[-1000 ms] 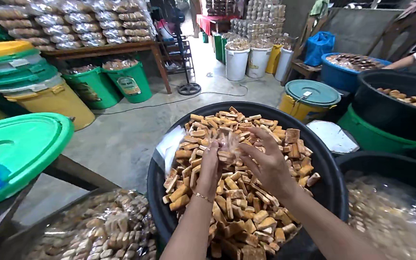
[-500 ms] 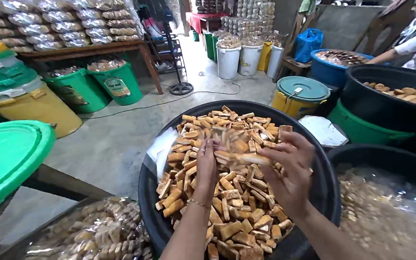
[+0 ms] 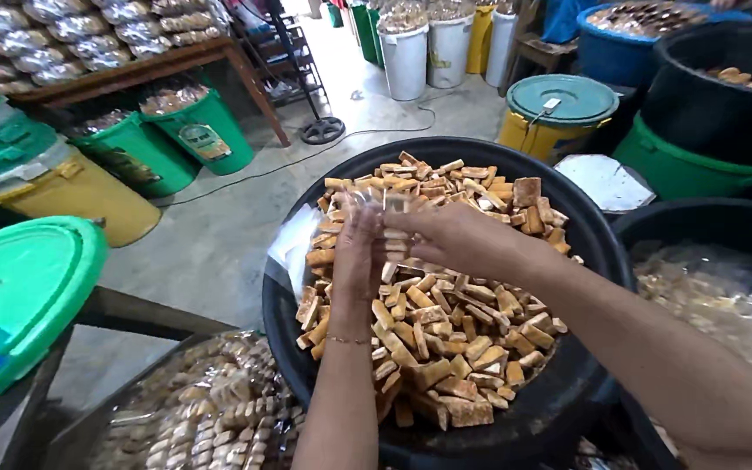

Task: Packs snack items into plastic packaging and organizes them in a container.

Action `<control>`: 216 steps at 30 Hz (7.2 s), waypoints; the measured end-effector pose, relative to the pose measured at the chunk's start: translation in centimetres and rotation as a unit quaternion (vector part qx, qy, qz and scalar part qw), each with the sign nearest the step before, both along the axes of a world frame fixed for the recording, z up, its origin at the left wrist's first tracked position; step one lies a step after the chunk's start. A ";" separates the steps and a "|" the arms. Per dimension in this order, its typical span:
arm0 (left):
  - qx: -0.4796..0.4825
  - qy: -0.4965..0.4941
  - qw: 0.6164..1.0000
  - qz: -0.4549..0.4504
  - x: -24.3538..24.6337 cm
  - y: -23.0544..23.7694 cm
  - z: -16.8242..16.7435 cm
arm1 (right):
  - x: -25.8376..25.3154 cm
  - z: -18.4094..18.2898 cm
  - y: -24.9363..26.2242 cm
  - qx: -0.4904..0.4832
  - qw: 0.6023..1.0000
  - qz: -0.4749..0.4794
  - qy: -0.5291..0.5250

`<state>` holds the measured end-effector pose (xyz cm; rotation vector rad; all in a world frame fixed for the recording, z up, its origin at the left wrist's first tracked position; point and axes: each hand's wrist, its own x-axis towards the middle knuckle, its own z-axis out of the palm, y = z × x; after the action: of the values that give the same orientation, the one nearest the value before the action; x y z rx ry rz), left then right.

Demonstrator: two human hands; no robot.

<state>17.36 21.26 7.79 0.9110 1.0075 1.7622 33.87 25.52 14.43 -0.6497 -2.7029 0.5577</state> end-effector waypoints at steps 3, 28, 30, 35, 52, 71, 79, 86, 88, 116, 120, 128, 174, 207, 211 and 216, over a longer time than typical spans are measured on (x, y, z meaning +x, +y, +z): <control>0.044 -0.023 0.998 0.048 -0.2 0.5 -0.4 | -0.3 -0.7 0.8 -0.022 0.991 0.046 0.124; -0.104 -0.113 0.988 -0.012 3.5 1.7 -1.2 | 3.5 -7.0 1.1 0.208 0.911 -0.130 0.332; -0.057 -0.131 0.989 -0.034 2.8 1.4 -1.3 | 2.7 -6.6 1.7 0.201 0.899 -0.100 0.377; -0.005 -0.122 0.991 -0.051 1.7 1.0 -0.6 | 1.3 -5.5 2.8 0.242 0.875 -0.049 0.416; -0.024 -0.123 0.990 -0.061 3.1 0.8 -0.3 | 1.7 -6.2 0.9 0.223 0.935 -0.093 0.259; -0.008 -0.181 0.980 0.083 -1.1 1.7 -0.5 | 2.4 -9.8 2.7 -0.068 0.992 -0.022 -0.106; -0.020 -0.209 0.977 0.028 1.0 1.6 -0.6 | 5.2 -7.4 0.9 -0.033 0.935 -0.202 0.288; 0.019 -0.228 0.967 -0.111 5.4 0.1 -0.4 | 4.8 -7.3 0.2 0.124 0.823 -0.144 0.535; 0.043 -0.254 0.954 -0.154 6.5 -0.4 -0.6 | 4.7 -7.7 1.3 0.211 0.820 -0.136 0.515; 0.023 -0.178 0.961 -0.209 8.6 -1.4 -1.5 | 7.6 -7.3 -1.0 0.307 0.838 -0.179 0.415; 0.041 -0.189 0.960 -0.203 8.4 -1.4 -1.4 | 8.7 -6.9 -1.5 0.262 0.855 -0.165 0.416; 0.039 -0.192 0.949 -0.248 8.8 -1.8 -1.8 | 9.9 -7.6 -2.2 0.298 0.847 -0.160 0.410; 0.049 0.307 0.888 -0.339 29.1 4.4 -1.4 | 35.3 -9.3 -7.1 -0.308 0.886 -0.221 0.268; -0.188 0.727 0.370 -0.546 41.6 -1.8 -16.5 | 28.6 -27.5 4.8 -0.397 0.831 -0.353 -0.165; -0.026 0.712 0.384 -0.587 36.5 -5.4 -9.9 | 29.3 -27.1 4.7 -0.421 0.833 -0.295 -0.205; 0.088 0.613 0.725 -0.301 18.3 -5.8 -0.6 | 33.4 -21.9 4.5 -0.378 0.841 -0.382 0.059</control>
<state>35.70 15.41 7.18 2.3443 1.0684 0.5236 67.28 30.03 -7.47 -1.6929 -1.7689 1.3468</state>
